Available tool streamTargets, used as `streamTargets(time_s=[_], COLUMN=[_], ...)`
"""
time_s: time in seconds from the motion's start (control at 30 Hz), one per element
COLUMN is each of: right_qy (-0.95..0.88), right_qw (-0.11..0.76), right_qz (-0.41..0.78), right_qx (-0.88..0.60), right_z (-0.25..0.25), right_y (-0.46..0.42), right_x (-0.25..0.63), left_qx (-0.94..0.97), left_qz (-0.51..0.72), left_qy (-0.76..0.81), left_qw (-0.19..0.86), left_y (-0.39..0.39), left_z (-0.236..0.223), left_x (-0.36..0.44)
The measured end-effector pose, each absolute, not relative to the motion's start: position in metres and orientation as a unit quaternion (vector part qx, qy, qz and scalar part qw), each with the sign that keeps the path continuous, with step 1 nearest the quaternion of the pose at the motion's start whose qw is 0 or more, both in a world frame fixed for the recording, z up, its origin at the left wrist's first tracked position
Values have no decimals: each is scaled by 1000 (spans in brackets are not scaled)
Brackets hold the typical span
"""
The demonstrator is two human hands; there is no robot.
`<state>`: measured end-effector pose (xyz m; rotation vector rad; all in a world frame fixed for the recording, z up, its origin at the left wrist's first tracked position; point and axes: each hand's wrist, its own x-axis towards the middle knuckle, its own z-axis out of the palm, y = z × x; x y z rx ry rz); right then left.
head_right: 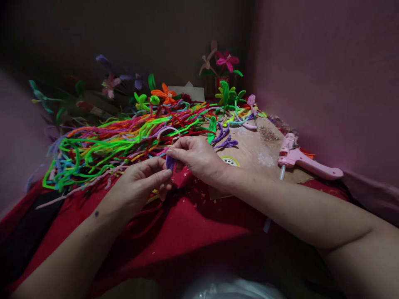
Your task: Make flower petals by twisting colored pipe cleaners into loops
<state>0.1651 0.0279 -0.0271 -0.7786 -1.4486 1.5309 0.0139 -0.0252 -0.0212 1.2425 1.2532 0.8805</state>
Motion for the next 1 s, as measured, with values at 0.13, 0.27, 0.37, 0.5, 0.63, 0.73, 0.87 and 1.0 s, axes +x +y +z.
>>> streamTargets(time_s=[0.13, 0.27, 0.37, 0.5, 0.63, 0.73, 0.87, 1.0], right_qy=[-564, -566, -557, -541, -531, -492, -423, -391], right_qw=[424, 380, 380, 383, 403, 411, 405, 406], right_qz=[634, 654, 661, 663, 657, 687, 737, 755], right_qx=[-317, -327, -329, -348, -352, -342, -336, -337], right_z=[-26, -29, -31, -30, -32, -36, -39, -41], right_y=[28, 28, 25, 20, 17, 16, 16, 16], right_x=[165, 166, 165, 162, 159, 157, 154, 152], left_qx=[513, 513, 518, 554, 633, 704, 755, 774], left_qz=[404, 419, 423, 422, 404, 377, 329, 278], left_qy=[523, 533, 550, 586, 604, 596, 558, 532], left_qw=[548, 527, 500, 415, 269, 83, -98, -203], left_y=[-26, -27, -28, -28, -28, -28, -28, -27], left_z=[-26, -27, -26, -25, -31, -37, -46, -52], left_x=[13, 14, 18, 20, 19, 19, 21, 23])
